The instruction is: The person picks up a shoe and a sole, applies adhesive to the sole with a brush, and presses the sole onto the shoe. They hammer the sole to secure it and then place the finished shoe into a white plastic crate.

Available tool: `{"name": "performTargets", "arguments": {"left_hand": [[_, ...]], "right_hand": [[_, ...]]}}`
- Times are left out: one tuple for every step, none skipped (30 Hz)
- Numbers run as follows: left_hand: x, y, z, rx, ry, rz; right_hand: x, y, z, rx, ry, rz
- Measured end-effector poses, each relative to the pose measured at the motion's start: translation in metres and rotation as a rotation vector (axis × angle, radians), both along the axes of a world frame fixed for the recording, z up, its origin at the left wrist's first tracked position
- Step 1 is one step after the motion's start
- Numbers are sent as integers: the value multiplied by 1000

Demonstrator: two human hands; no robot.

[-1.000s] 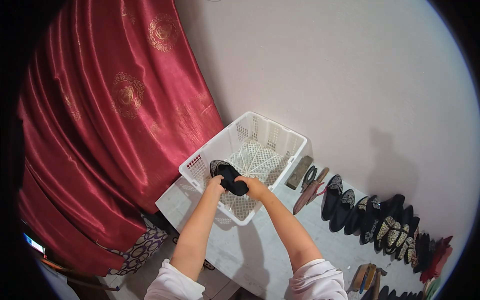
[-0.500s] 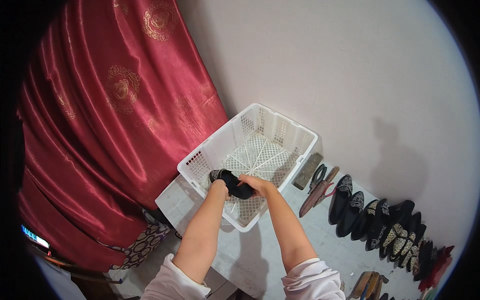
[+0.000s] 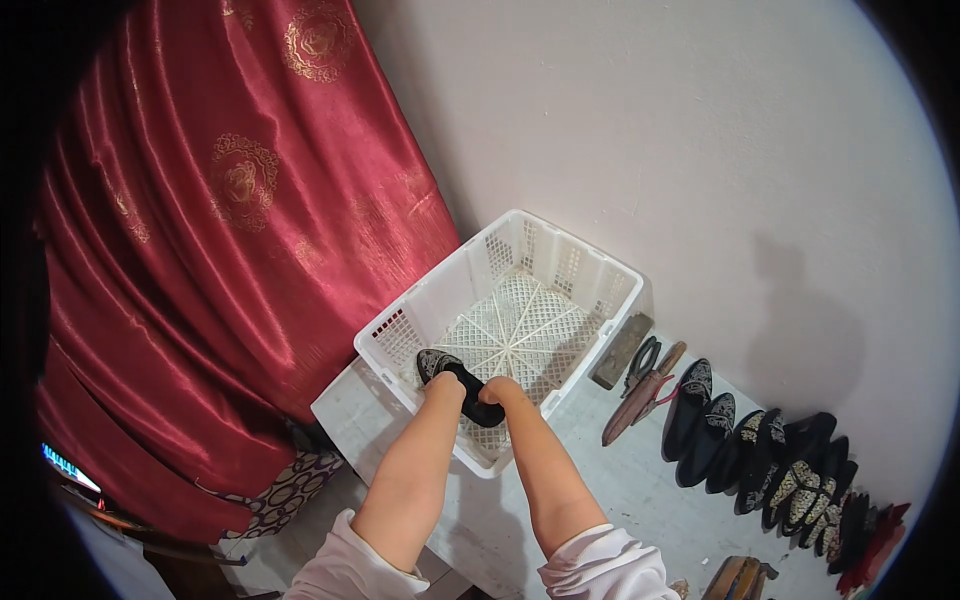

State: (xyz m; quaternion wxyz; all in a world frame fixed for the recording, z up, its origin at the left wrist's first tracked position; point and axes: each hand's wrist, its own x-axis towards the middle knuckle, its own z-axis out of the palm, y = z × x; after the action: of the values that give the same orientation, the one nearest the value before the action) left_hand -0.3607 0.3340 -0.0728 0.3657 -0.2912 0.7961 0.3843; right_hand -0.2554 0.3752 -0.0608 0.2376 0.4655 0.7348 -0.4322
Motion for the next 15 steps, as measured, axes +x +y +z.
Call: {"name": "performTargets", "arguments": {"left_hand": [[0, 2, -4, -16, -17, 6], [2, 4, -9, -40, -32, 8], [0, 10, -28, -124, -50, -36], [-6, 21, -59, -340, -88, -184], [-16, 41, -101, -793, -220, -548], [-17, 42, -103, -1028, -331, -736], [-17, 43, -105, -1120, -405, -841], [-17, 46, -108, -1209, -482, -947], [-20, 46, -113, -1222, -543, -988], [-21, 46, -119, -1235, -606, -1030], [-18, 48, -125, -1284, -573, -1086], [-13, 50, -128, -1333, -538, -1141], [-12, 50, -131, -1378, -535, -1128], [-11, 50, -134, -1423, -531, -1114], [-21, 57, -178, -1463, -558, -1029]], "right_hand": [[-1, 1, -6, -9, -7, 7], [-2, 3, -12, 23, -17, 32], [-3, 5, -18, 55, -28, 57], [-6, 5, -22, 127, -40, 105], [-9, 6, -25, 201, -51, 154], [-11, 6, -28, 223, -71, 218], [-12, 6, -31, 245, -91, 283], [-13, 6, -35, 265, -112, 346], [-14, 5, -40, 257, -111, 301], [-14, 4, -45, 248, -111, 255], [-14, 2, -50, 239, -112, 209], [-12, -1, -52, 271, -98, 186], [-11, -4, -54, 304, -84, 163], [-10, -6, -55, 337, -70, 141], [-11, -6, -55, 330, -71, 141]]}}
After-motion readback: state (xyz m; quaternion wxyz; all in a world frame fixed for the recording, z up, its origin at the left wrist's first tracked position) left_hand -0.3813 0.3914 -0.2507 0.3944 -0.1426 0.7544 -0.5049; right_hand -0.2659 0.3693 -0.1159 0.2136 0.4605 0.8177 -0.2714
